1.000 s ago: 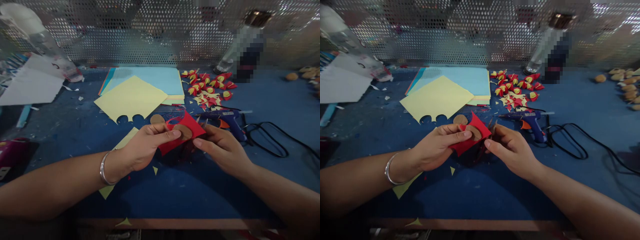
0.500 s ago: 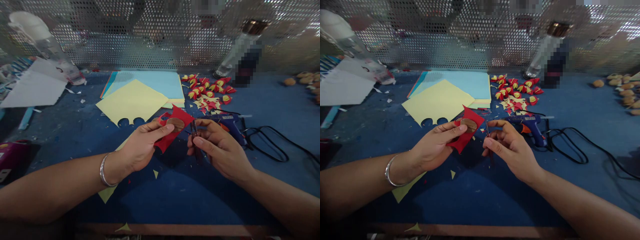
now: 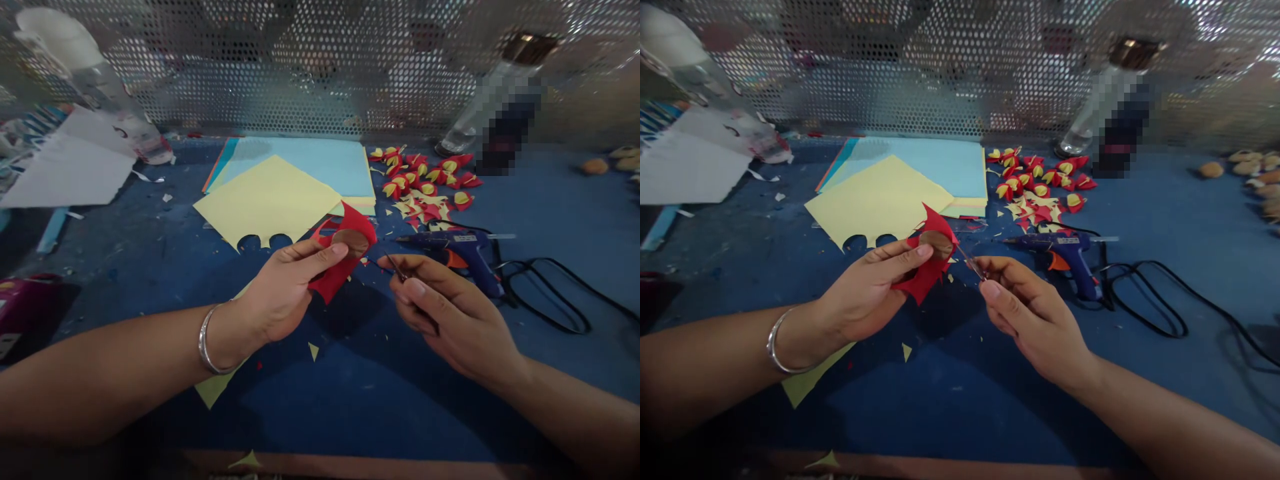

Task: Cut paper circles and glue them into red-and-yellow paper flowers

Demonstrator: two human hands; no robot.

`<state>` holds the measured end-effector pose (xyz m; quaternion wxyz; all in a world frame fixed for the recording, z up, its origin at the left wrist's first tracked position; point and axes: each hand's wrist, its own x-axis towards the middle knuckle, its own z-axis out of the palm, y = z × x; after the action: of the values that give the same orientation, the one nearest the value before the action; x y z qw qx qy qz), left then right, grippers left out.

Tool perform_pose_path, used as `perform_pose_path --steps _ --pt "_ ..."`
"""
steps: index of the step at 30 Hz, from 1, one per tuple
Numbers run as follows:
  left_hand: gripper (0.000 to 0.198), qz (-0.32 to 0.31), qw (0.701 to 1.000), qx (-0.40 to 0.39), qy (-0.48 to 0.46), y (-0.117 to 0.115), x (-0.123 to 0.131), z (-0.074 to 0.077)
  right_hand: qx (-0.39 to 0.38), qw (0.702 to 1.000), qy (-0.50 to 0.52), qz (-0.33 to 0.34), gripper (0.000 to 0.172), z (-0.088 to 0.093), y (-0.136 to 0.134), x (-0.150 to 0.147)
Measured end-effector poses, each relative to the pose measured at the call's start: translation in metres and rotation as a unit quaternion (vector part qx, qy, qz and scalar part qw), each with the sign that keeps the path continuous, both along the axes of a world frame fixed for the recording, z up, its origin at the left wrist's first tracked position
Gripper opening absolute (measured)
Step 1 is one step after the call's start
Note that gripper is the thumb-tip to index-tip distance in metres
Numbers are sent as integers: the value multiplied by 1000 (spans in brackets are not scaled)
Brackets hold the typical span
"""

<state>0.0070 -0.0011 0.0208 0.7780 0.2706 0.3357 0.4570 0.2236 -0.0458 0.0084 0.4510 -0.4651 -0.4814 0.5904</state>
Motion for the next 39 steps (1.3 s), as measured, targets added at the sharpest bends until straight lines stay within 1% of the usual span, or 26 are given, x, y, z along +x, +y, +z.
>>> perform_pose_path --steps 3,7,12,15,21,27,35,39 --pt "8 2 1000 -6 -6 0 0 -1 -2 1000 4 -12 38 -3 1 1" --pt "13 -4 1000 4 11 -1 0 -3 -8 1000 -8 8 37 -5 2 2" --pt "13 -14 1000 12 21 -4 1 -5 -8 1000 -3 30 37 -3 3 1" --pt "17 -13 999 4 43 -5 1 -7 -18 999 -2 34 36 -2 4 1" --pt "19 -23 997 21 75 -5 1 -8 -27 999 14 36 33 -3 4 2" --pt "20 -24 997 26 74 -5 2 -7 -39 998 5 47 35 -3 5 3" --pt "15 -50 994 63 81 -5 1 -1 -31 998 -8 58 35 -2 5 4" --pt "14 -43 992 81 92 -4 1 -1 -32 997 -11 63 36 -2 4 5"
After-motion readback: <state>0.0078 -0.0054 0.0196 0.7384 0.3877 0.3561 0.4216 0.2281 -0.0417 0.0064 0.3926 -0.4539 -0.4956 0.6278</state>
